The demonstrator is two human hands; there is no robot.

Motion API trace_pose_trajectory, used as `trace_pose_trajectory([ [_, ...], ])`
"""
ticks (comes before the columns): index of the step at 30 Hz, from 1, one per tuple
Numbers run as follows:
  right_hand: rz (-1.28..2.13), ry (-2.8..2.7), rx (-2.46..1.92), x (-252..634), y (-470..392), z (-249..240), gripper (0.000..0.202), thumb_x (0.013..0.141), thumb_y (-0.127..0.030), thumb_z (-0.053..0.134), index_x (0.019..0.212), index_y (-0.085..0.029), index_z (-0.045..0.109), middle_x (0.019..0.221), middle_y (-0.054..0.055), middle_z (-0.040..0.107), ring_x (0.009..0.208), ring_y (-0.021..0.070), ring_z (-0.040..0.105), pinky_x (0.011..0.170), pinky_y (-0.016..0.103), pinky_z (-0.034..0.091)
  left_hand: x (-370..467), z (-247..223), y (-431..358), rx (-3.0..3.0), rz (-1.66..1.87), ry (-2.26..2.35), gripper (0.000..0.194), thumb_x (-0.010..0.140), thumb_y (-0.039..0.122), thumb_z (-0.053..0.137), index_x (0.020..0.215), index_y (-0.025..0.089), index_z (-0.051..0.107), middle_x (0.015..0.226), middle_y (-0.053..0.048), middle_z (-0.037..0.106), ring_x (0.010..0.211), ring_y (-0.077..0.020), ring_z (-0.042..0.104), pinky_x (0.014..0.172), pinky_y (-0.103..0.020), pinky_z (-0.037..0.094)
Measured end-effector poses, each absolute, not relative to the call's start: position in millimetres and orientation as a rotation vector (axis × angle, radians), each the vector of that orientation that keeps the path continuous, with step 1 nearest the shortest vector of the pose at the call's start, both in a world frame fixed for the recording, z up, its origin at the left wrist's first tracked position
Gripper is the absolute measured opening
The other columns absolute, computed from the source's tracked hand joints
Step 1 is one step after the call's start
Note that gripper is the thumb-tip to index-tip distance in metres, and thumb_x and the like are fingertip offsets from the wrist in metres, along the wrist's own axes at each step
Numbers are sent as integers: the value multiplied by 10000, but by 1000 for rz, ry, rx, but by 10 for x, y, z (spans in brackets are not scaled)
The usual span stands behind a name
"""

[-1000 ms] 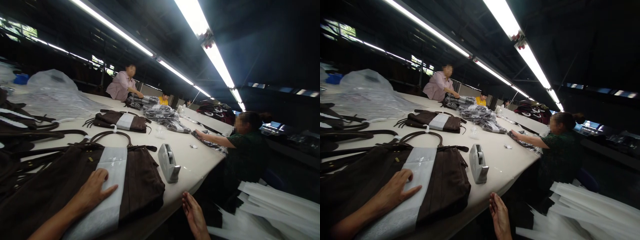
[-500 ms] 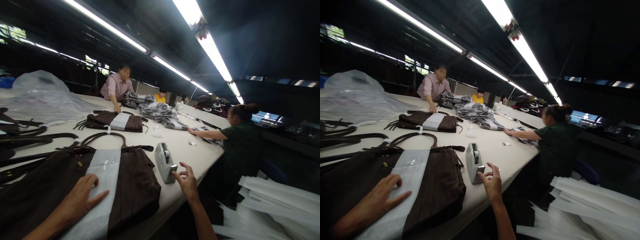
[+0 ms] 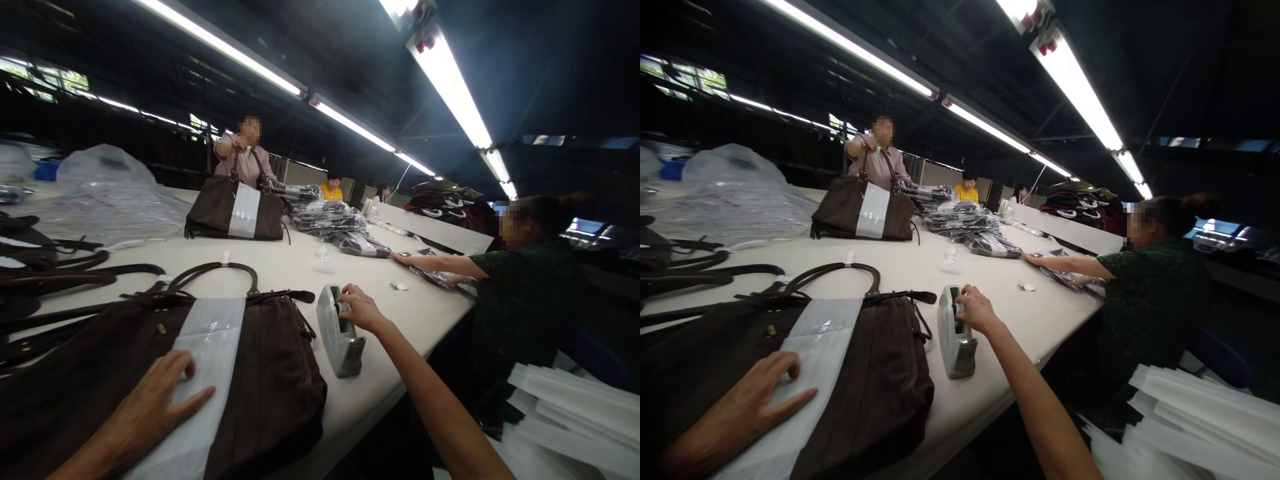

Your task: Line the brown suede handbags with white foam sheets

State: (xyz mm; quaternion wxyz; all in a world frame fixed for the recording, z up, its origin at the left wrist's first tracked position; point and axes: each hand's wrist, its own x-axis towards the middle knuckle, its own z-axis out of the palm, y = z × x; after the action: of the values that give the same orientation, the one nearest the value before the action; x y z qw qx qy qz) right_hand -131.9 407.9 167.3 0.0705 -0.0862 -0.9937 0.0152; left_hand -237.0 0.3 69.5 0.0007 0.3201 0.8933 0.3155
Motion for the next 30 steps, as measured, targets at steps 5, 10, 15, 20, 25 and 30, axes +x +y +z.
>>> trace_pose_trajectory([
  [5,108,-2915,-141,-1255,4088,1704,193,810,-206,705,1000,-229,677,1112,21,600,1070,184,530,899,313,434,-2410,624,-2,1036,984,2837,524,667,732,580,771,220,541,904,-49,585,907,-249,549,880,-417,459],
  [10,159,-2914,-238,-1207,4116,1701,348,794,-206,709,1131,-244,632,1112,26,591,1088,189,522,883,311,432,-2422,607,11,1058,1002,2851,516,665,728,580,754,222,534,874,-42,571,874,-246,550,847,-417,463],
  [15,95,-2954,-329,-1300,4071,1636,312,759,-221,705,1067,-265,684,1158,32,521,1060,190,527,813,281,442,-2426,613,18,1057,983,2828,513,673,722,577,761,219,528,887,-52,565,882,-250,537,849,-428,454],
  [20,58,-2933,-352,-1360,4012,1607,304,715,-147,684,997,-261,697,1142,24,510,1005,177,537,752,256,427,-2434,628,30,1047,991,2824,524,659,731,583,758,219,530,884,-52,573,884,-249,536,858,-422,453],
  [25,117,-2855,-425,-1309,3990,1574,316,739,-166,670,1043,-253,668,1125,9,536,901,143,562,745,248,427,-2440,598,23,1077,1004,2852,495,681,712,581,742,224,528,865,-44,582,869,-242,539,817,-392,465],
  [30,318,-2803,-403,-1237,4025,1556,351,750,-152,679,1077,-279,666,1147,-12,568,844,125,578,760,244,437,-2455,540,5,1132,1022,2877,474,701,694,586,735,225,530,853,-34,587,860,-232,547,794,-365,474],
])
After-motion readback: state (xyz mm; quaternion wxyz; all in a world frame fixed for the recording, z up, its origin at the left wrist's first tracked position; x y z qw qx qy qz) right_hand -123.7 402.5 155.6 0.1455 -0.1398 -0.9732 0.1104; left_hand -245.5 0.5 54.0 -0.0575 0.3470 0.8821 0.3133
